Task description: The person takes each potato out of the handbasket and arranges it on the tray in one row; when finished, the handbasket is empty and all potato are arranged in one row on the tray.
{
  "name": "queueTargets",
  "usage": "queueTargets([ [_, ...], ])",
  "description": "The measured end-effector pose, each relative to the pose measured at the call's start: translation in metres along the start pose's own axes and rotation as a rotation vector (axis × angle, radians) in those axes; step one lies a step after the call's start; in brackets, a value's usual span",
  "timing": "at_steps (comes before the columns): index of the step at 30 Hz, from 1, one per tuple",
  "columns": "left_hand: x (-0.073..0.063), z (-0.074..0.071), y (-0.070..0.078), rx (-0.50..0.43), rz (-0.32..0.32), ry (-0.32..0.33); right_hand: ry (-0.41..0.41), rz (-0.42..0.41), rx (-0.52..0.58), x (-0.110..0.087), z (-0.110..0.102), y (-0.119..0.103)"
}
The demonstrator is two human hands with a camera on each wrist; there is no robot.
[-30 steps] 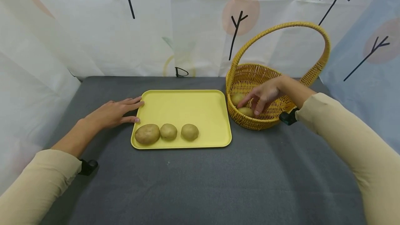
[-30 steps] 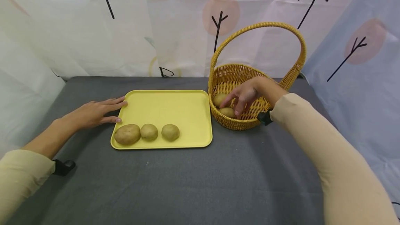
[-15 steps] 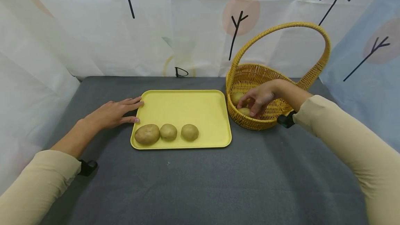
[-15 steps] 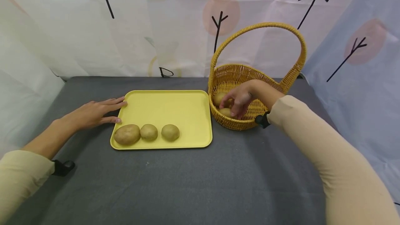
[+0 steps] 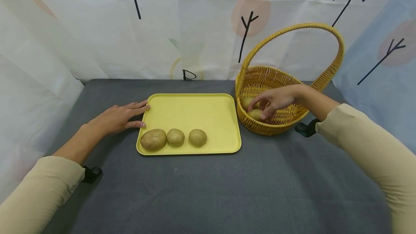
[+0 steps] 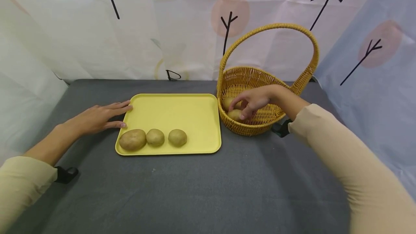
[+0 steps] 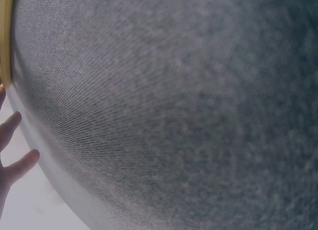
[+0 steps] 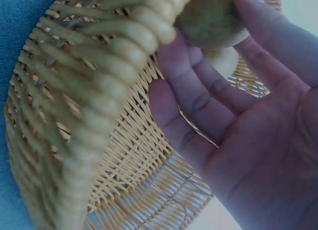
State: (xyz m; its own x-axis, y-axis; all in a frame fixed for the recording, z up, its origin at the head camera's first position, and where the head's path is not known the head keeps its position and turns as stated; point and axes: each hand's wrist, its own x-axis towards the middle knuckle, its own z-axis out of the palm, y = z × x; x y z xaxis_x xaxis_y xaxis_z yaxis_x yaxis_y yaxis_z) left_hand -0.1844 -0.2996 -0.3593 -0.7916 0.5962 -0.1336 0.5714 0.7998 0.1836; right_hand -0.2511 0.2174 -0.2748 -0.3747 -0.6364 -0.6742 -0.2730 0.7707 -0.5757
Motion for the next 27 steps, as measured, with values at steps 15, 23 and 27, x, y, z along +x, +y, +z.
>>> queueTargets([
  [15,0.001,0.0,-0.001,0.001,0.008,0.002,0.168,-0.174,0.119,-0.037,0.004,-0.014],
  [23,0.0,0.0,-0.002,-0.001,0.004,0.0,0.152,-0.285,0.178,-0.019,0.023,-0.034],
  [27,0.001,0.001,-0.002,0.005,0.003,-0.002,0.134,-0.326,0.191,-0.003,0.042,-0.049],
])
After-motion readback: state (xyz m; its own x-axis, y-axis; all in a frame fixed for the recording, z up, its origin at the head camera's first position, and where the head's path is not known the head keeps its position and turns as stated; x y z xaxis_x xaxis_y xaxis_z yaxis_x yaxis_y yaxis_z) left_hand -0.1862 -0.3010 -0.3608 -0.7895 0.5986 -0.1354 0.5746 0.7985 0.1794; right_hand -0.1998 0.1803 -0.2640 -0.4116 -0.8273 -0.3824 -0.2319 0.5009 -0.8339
